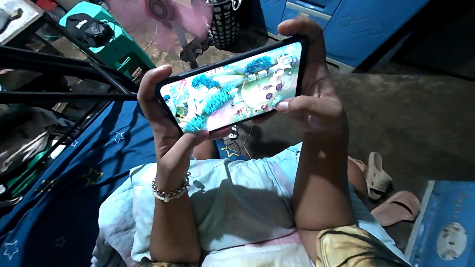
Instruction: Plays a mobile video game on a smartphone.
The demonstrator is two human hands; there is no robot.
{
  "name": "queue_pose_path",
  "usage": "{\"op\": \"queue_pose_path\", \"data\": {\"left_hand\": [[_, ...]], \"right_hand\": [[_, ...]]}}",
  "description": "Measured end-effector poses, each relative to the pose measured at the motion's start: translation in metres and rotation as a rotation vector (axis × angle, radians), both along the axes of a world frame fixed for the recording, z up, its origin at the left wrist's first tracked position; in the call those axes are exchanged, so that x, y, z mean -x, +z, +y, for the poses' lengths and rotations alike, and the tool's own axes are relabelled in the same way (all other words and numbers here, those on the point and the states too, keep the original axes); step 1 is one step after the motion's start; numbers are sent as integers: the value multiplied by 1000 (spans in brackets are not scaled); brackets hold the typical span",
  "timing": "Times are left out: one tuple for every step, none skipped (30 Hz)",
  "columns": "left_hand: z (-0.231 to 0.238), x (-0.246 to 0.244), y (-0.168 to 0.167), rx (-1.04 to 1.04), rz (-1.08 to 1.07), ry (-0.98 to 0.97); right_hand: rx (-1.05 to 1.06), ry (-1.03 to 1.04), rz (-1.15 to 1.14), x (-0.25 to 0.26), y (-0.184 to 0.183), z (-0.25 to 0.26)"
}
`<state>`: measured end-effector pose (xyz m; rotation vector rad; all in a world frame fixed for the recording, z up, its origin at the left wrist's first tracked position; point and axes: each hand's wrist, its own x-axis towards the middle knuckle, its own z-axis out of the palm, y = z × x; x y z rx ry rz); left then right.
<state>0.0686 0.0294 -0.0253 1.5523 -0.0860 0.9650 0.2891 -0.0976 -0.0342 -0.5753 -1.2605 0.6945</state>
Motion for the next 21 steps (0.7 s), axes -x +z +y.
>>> {"op": "queue_pose_path", "data": {"left_hand": [[0,0,0,0,2,-6],[0,0,0,11,3,-14],[-1,0,0,20,3,-26],[-1,0,0,32,1,-40],[-1,0,0,44,-1,-54],[-2,1,0,48,4,-60],[-2,1,1,56,6,-66],[-3,1,1,62,8,-70],[-3,0,1,62,9,-70],[-2,0,1,56,12,-68],[-2,0,1,54,10,-67],[-2,0,1,64,3,-67],[-2,-1,1,80,-7,-64],[-2,-1,1,90,-13,-57],[-2,-1,1,101,-25,-57],[-2,-2,0,128,-50,-61],[-1,-4,-1,158,-77,-73],[0,-5,-1,182,-98,-88],[0,-6,-1,190,-107,-93],[1,-6,-1,182,-105,-88],[2,-6,-2,163,-100,-79]], "right_hand": [[7,-1,-4,-1,0,-1],[14,-12,9,0,0,-1],[19,-26,14,0,0,-1],[16,-34,13,0,0,-1],[8,-37,11,-1,0,-1],[1,-39,-5,-2,0,0],[-2,-41,-5,-2,-1,0],[-1,-41,-1,-2,-1,0],[4,-39,5,-1,-1,0],[10,-39,8,-1,-1,0],[16,-42,13,-1,0,0],[22,-39,24,-1,0,0],[26,-36,40,0,0,0],[26,-42,57,1,0,1],[24,-43,71,2,1,1],[19,-43,84,3,1,1],[13,-38,98,3,1,2],[12,-36,118,4,1,3],[14,-34,131,5,1,3],[14,-33,134,5,0,4],[9,-30,133,4,0,4]]}}
